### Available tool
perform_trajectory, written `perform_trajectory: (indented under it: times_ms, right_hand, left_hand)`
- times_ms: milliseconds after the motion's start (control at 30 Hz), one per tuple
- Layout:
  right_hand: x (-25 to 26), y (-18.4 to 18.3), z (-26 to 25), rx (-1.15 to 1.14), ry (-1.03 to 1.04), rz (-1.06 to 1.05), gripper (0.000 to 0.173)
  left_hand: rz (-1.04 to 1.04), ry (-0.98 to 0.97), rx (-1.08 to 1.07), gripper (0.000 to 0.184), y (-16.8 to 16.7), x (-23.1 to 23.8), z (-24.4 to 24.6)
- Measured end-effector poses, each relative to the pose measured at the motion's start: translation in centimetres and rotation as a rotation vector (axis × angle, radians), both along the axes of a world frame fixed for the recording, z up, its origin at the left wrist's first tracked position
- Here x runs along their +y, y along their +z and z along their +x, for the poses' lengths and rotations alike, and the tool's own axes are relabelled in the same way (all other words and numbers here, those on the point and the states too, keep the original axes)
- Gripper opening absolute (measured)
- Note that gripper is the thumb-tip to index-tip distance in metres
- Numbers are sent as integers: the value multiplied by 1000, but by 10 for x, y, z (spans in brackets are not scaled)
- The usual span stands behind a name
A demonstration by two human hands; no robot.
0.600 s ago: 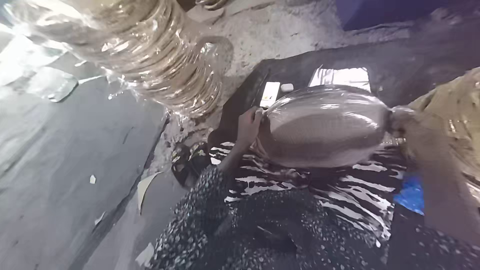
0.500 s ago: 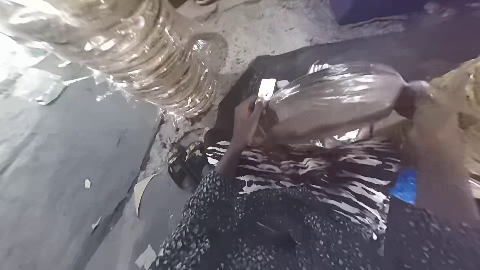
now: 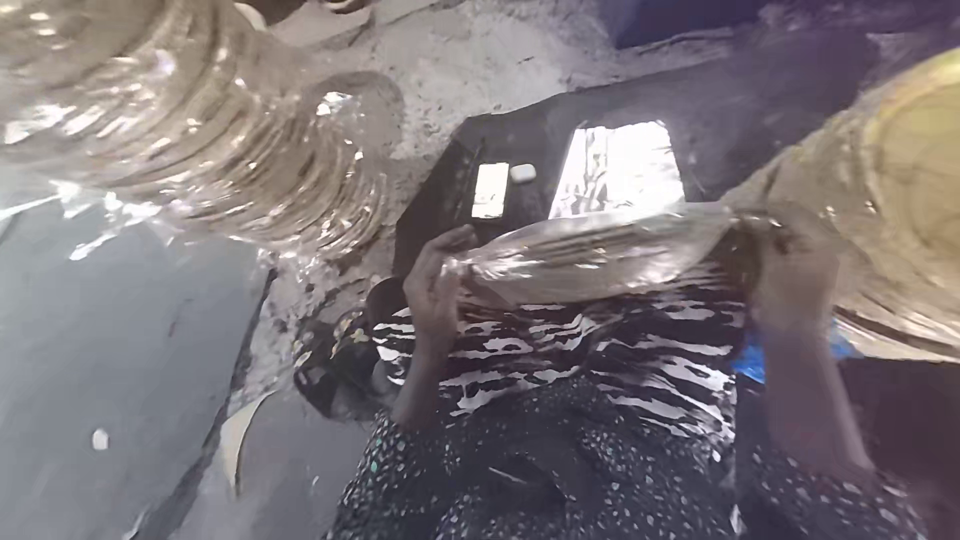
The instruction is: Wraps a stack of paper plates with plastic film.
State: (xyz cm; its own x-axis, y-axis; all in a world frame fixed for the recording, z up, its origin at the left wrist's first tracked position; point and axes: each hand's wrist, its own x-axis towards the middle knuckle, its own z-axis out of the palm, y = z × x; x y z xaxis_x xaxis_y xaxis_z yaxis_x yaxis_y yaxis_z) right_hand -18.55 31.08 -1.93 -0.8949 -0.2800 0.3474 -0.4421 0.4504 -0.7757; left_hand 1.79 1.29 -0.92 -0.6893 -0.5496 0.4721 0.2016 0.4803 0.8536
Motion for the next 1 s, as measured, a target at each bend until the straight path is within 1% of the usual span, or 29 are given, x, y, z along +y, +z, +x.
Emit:
perform_trajectory:
  times_ms: [33, 67, 100, 167, 233, 267, 300, 367, 467, 567, 733, 800, 900, 1000]
  right_hand:
    - [0, -1, 3, 3, -8, -41, 26]
    - [-1, -2, 8, 1, -13, -71, 24]
    - [-4, -2, 13, 1, -24, -85, 22]
    - [-9, -1, 26, -43, -57, -73, 18]
    - [-13, -4, 39, -129, -115, -52, 18]
    - [-16, -5, 45, -174, -161, -51, 18]
    - [-19, -7, 51, -213, -214, -62, 17]
    - [-22, -10, 62, -221, -299, -96, 16]
    - [-22, -13, 71, -229, -377, -149, 19]
    - [-20, -15, 72, -270, -419, -231, 37]
    - [-19, -12, 71, -349, -491, -276, 51]
    - [-16, -15, 71, -398, -520, -334, 54]
    - [-4, -20, 71, -541, -559, -457, 51]
    - [14, -33, 69, -717, -601, -410, 32]
  left_hand:
    - [91, -4, 2, 29, -8, 2, 0]
    - [183, 37, -8, 31, -18, 6, -2]
    - [261, 124, -26, 31, -28, 12, -5]
    - [347, 272, -71, 27, -50, 25, -9]
    - [381, 408, -116, 27, -69, 38, -9]
    - [387, 448, -134, 32, -75, 43, -8]
    - [365, 480, -128, 34, -80, 47, -7]
    - [324, 499, -78, 33, -84, 54, -2]
    - [264, 457, -25, 29, -84, 64, 7]
    - [190, 392, -4, 27, -88, 70, 18]
    - [196, 353, -58, 26, -87, 87, 40]
    - [204, 297, -78, 27, -87, 93, 51]
    - [195, 115, -56, 30, -90, 97, 60]
    - [182, -2, -47, 31, -103, 97, 71]
